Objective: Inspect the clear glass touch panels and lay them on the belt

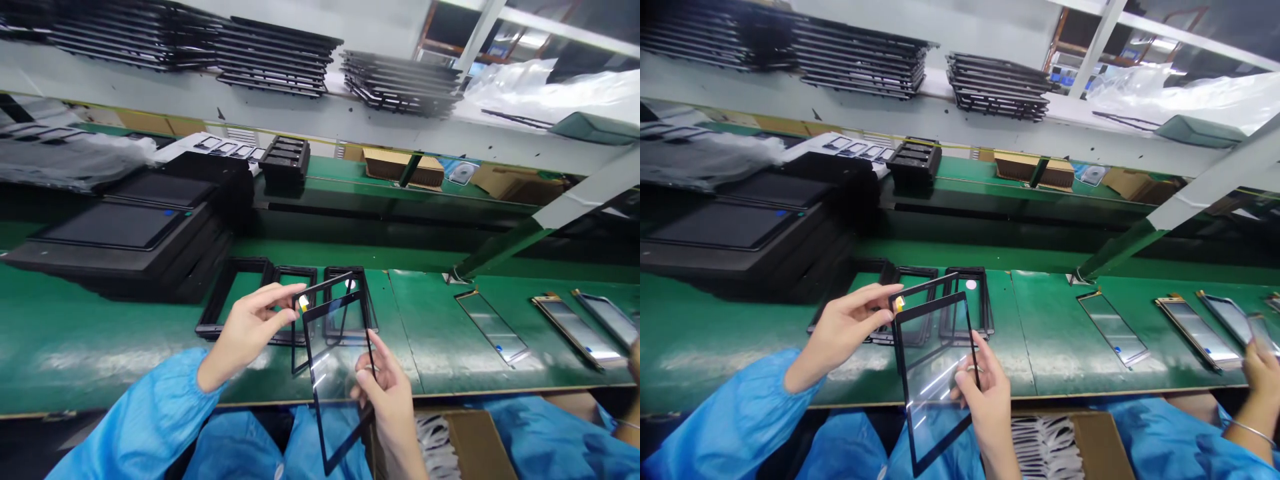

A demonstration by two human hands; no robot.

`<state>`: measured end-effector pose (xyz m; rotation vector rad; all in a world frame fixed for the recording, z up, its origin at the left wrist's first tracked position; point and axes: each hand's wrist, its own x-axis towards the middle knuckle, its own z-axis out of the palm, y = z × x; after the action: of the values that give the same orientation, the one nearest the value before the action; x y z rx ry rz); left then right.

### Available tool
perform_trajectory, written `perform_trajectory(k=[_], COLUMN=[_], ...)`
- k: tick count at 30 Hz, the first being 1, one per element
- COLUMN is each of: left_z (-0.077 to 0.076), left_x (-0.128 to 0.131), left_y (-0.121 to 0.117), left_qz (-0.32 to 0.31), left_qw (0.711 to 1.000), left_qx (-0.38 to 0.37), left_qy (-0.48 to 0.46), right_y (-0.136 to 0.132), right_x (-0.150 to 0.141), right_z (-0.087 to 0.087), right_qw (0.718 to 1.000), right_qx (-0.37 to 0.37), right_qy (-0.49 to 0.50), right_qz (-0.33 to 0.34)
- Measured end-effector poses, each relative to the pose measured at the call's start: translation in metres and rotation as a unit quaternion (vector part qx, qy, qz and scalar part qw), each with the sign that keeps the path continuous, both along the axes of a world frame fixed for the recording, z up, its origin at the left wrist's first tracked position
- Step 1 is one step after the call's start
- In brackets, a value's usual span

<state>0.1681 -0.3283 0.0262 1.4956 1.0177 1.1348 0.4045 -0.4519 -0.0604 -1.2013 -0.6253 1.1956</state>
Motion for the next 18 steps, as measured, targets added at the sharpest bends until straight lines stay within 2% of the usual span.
perform_trajectory(k=[5,8,14,18], left_z=[0.001,0.003,-0.002,-0.011], left_x=[0.002,0.006,0.012,0.013], left_y=[-0.004,-0.006,-0.011,-0.013], left_qz=[-0.015,-0.018,-0.037,-0.041], left_qw=[1.0,0.999,0.981,0.97], left_qx=[-0.001,-0.027,-0.172,-0.216], left_qy=[-0.015,-0.033,-0.075,-0.107], right_y=[-0.003,-0.006,-0.011,-0.011], right_x=[0.001,0.001,-0.009,-0.018], right_z=[-0.005,-0.004,0.001,0.011], right_qw=[1.0,0.999,0.997,0.995], right_qx=[0.01,0.011,0.004,-0.008], right_qy=[-0.006,-0.033,-0.063,-0.07], right_qz=[-0.009,-0.016,-0.043,-0.074])
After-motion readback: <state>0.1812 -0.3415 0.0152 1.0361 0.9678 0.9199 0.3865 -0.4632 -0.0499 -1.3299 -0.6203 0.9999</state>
